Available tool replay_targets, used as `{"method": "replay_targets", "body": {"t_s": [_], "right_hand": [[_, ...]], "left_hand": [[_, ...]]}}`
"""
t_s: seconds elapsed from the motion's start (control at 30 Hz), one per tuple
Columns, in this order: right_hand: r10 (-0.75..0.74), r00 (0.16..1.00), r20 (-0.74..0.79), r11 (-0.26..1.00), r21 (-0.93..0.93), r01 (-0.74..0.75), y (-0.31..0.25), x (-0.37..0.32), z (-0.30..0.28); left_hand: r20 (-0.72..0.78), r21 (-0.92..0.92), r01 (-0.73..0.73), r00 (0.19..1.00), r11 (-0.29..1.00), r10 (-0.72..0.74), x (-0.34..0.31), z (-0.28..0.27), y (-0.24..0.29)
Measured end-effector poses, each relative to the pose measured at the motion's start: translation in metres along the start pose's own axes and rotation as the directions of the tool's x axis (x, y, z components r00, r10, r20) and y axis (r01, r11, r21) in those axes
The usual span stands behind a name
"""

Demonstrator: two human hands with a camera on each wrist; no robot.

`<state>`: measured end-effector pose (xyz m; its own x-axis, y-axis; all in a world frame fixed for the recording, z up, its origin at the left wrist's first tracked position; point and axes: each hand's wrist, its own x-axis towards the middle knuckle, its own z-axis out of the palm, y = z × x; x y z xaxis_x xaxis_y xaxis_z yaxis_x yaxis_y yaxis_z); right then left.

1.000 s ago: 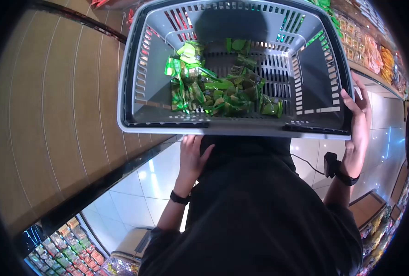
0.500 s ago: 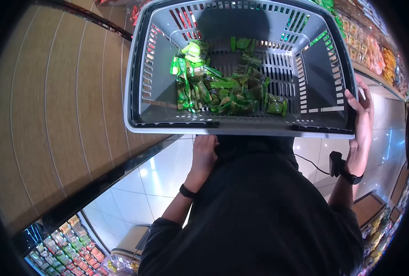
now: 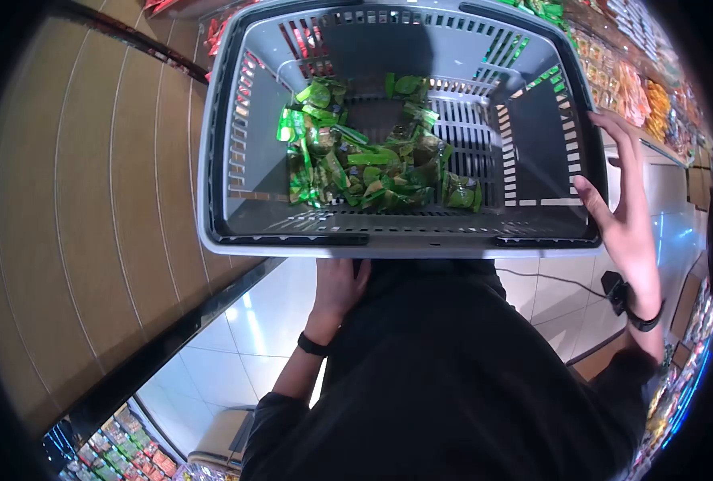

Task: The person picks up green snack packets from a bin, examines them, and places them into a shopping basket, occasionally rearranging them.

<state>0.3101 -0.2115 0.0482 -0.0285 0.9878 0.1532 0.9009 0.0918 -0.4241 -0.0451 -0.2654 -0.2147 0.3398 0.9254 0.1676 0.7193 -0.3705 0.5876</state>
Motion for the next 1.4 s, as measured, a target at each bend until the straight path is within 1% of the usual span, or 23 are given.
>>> {"method": "replay_targets", "body": {"t_s": [0.1,0.17,0.2,0.27,0.33,0.37,0.4,0.43,0.47,0.63,0.7,0.73,0.77,0.87,0.93,1.0,1.03,1.1,1.17,1.23,1.33,1.37,1.4], "right_hand": [[0.011,0.934,0.357,0.981,0.175,-0.079,-0.031,0.022,-0.02],[-0.158,0.85,0.503,0.97,0.242,0.037,-0.026,0.044,-0.011],[-0.053,0.757,0.652,0.977,0.189,-0.095,-0.039,0.061,-0.01],[-0.053,0.647,0.761,0.998,0.057,0.015,-0.034,0.089,0.02],[-0.226,0.558,0.798,0.974,0.168,0.155,-0.019,0.112,0.063],[-0.316,0.485,0.816,0.932,0.171,0.32,-0.005,0.12,0.091],[-0.337,0.521,0.784,0.921,0.159,0.356,0.012,0.118,0.124],[-0.479,0.458,0.749,0.836,0.231,0.498,0.035,0.12,0.157],[-0.356,0.357,0.863,0.854,0.146,0.498,0.02,0.123,0.164],[-0.471,0.388,0.792,0.822,0.234,0.519,0.048,0.11,0.223],[-0.373,0.346,0.861,0.834,0.148,0.531,0.038,0.112,0.225],[-0.434,0.278,0.857,0.786,0.209,0.582,0.023,0.118,0.2],[-0.426,0.288,0.858,0.79,0.198,0.58,0.007,0.123,0.184],[-0.354,0.344,0.87,0.845,0.14,0.516,-0.028,0.138,0.133],[-0.507,0.428,0.748,0.818,0.262,0.512,-0.047,0.15,0.088],[-0.453,0.548,0.703,0.878,0.247,0.409,-0.069,0.157,0.04],[-0.302,0.688,0.66,0.953,0.238,0.189,-0.077,0.153,0.018],[-0.502,0.689,0.523,0.845,0.465,0.263,-0.069,0.17,-0.007],[-0.331,0.885,0.327,0.745,0.666,0.033,-0.057,0.165,-0.022],[-0.38,0.887,0.264,0.593,0.805,0.014,-0.05,0.167,-0.041],[-0.3,0.951,0.072,0.34,0.94,0.036,-0.06,0.153,-0.036],[-0.3,0.951,0.077,0.341,0.939,0.032,-0.061,0.153,-0.033],[-0.259,0.965,0.026,0.351,0.934,0.069,-0.055,0.157,-0.022]], "left_hand": [[0.132,-0.098,0.045,0.991,0.994,-0.032,-0.002,0.009,-0.01],[0.12,-0.063,0.032,0.992,0.998,-0.024,-0.005,0.009,-0.009],[0.115,-0.061,0.031,0.993,0.998,-0.024,-0.004,0.008,-0.009],[0.126,0.008,-0.024,0.992,1.0,0.023,-0.012,0.005,-0.006],[0.152,0.028,-0.064,0.987,0.998,0.059,-0.016,-0.002,0.004],[0.167,0.04,-0.084,0.983,0.996,0.077,-0.019,-0.005,0.006],[0.165,0.045,-0.076,0.984,0.996,0.067,-0.02,-0.009,0.011],[0.179,0.011,-0.076,0.981,0.997,0.073,-0.019,-0.013,0.016],[0.193,-0.022,-0.079,0.978,0.997,0.082,-0.018,-0.018,0.019],[0.285,-0.144,0.037,0.958,0.989,0.006,-0.024,-0.039,0.026],[0.331,-0.195,0.075,0.944,0.978,-0.007,-0.012,-0.065,0.036],[0.477,-0.327,0.209,0.878,0.922,-0.03,0.0,-0.087,0.045],[0.613,-0.424,0.352,0.79,0.835,-0.022,0.012,-0.109,0.054],[0.451,-0.614,0.062,0.846,0.787,0.285,0.043,-0.17,0.076],[0.334,-0.703,0.001,0.883,0.711,0.329,0.065,-0.211,0.089],[0.145,-0.796,-0.107,0.922,0.596,0.359,0.087,-0.233,0.093],[0.041,-0.846,-0.159,0.932,0.509,0.359,0.098,-0.241,0.096],[-0.031,-0.843,-0.186,0.954,0.504,0.299,0.128,-0.262,0.118],[-0.227,-0.511,-0.339,0.94,0.79,0.256,0.169,-0.267,0.141],[-0.326,-0.457,-0.356,0.919,0.815,0.219,0.219,-0.263,0.168],[-0.102,-0.876,-0.156,0.985,0.457,0.141,0.271,-0.25,0.166],[0.028,-0.944,-0.018,0.991,0.33,0.133,0.28,-0.245,0.17],[0.029,-0.954,-0.018,0.988,0.298,0.151,0.289,-0.233,0.165]]}}
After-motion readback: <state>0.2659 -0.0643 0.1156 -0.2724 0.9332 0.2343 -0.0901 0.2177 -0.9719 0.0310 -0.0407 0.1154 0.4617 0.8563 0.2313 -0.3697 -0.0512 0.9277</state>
